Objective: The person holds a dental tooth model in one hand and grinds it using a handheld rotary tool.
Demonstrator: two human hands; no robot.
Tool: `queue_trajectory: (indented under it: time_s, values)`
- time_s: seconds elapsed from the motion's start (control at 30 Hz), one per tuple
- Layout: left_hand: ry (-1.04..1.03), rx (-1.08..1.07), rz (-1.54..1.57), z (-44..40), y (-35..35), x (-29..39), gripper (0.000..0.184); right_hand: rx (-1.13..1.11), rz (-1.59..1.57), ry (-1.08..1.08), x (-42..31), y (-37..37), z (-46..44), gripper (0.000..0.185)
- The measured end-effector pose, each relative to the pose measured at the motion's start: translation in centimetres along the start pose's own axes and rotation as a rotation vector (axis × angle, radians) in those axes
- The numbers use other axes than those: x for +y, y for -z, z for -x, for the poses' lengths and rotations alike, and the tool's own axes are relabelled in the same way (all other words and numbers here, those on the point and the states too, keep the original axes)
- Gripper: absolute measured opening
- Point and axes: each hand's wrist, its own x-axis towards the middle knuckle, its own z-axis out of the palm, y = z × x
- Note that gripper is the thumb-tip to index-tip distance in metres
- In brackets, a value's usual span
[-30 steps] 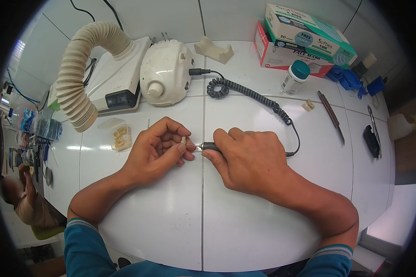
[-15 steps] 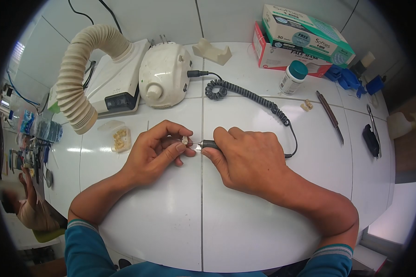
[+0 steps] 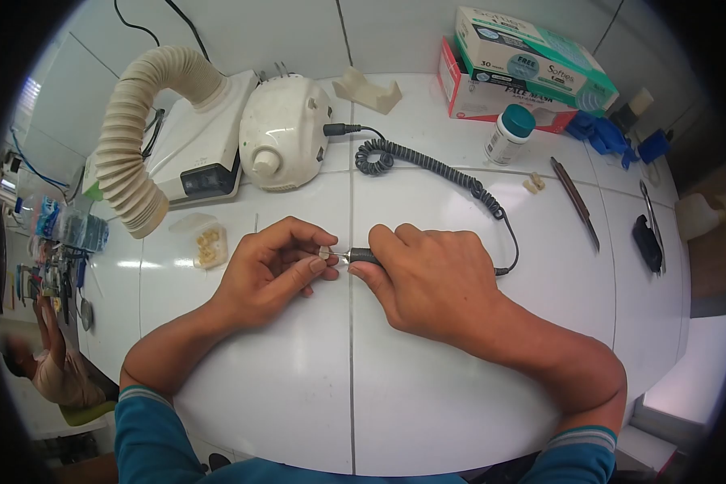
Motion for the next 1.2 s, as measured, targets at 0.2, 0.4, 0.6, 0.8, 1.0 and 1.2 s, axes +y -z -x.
queue_trajectory:
  time_s: [0.2,0.4,0.6,0.8,1.0,1.2]
  values:
    - [-0.005,0.016,0.011,0.01,-0.08,-0.21,0.027,0.000,0.005,0.002,-0.07,0.01,-0.07,0.038]
    - [0.002,0.007,-0.015,-0.09,0.08,-0.13,0.027,-0.007,0.019,0.004,-0.15,0.08,-0.06,0.038]
    - [0.011,0.013,0.017,-0.19,0.12,-0.25,0.027,-0.027,0.031,0.000,-0.23,0.14,-0.11,0.038]
    - [0.015,0.016,0.012,-0.25,0.16,-0.21,0.027,-0.026,0.035,0.004,-0.31,0.19,-0.11,0.038]
    - [0.015,0.027,-0.002,-0.31,0.08,-0.28,0.027,-0.027,0.048,0.004,-0.38,0.14,-0.10,0.039]
    - [-0.009,0.045,-0.014,-0.32,0.05,-0.48,0.025,-0.013,0.070,0.020,-0.47,0.05,-0.10,0.038]
